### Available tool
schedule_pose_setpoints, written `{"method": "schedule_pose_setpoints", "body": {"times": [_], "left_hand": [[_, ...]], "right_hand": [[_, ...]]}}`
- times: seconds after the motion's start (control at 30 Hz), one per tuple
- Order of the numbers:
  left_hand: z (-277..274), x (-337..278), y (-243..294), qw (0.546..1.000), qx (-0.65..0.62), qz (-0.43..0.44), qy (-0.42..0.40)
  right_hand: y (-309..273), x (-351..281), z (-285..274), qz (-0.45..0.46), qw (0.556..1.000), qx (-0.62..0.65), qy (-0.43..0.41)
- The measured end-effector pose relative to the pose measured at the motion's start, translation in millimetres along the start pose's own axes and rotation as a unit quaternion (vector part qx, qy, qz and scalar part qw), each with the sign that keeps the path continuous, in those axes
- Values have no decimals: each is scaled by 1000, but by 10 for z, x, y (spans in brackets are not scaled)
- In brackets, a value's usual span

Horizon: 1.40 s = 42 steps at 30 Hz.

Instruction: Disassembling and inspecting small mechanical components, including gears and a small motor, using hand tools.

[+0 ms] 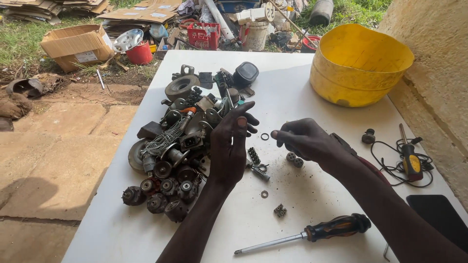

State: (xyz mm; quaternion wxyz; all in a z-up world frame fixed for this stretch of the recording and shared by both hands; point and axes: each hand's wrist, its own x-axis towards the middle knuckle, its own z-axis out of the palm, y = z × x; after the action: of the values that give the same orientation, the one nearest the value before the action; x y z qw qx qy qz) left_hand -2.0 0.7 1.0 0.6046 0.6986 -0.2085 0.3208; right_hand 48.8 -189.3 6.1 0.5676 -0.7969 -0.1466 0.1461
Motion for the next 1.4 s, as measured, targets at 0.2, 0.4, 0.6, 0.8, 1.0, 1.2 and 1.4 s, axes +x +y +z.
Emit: {"method": "schedule_pose_setpoints", "body": {"times": [0.2, 0.4, 0.6, 0.8, 1.0, 1.2, 1.4], "left_hand": [[-2, -20, -110, 999, 32, 9, 5], [2, -7, -27, 1000, 9, -15, -1], [108, -42, 34, 995, -28, -67, -70], [280, -147, 75, 981, -64, -84, -164], [290, -130, -23, 983, -82, -134, -98], [331, -179, -1, 978, -103, -158, -95], [318, -177, -14, 975, -106, -157, -113]], "right_hand": [[-313, 9, 457, 12, 936, -349, -35], [5, 194, 267, 40, 976, -210, -50], [135, -251, -143, 5, 953, 294, -65], [268, -345, -177, 9, 962, 264, -72], [240, -415, -153, -29, 984, 175, 5], [109, -483, -80, -176, 981, -4, 76], [154, -468, -121, -251, 952, -126, 125]]}}
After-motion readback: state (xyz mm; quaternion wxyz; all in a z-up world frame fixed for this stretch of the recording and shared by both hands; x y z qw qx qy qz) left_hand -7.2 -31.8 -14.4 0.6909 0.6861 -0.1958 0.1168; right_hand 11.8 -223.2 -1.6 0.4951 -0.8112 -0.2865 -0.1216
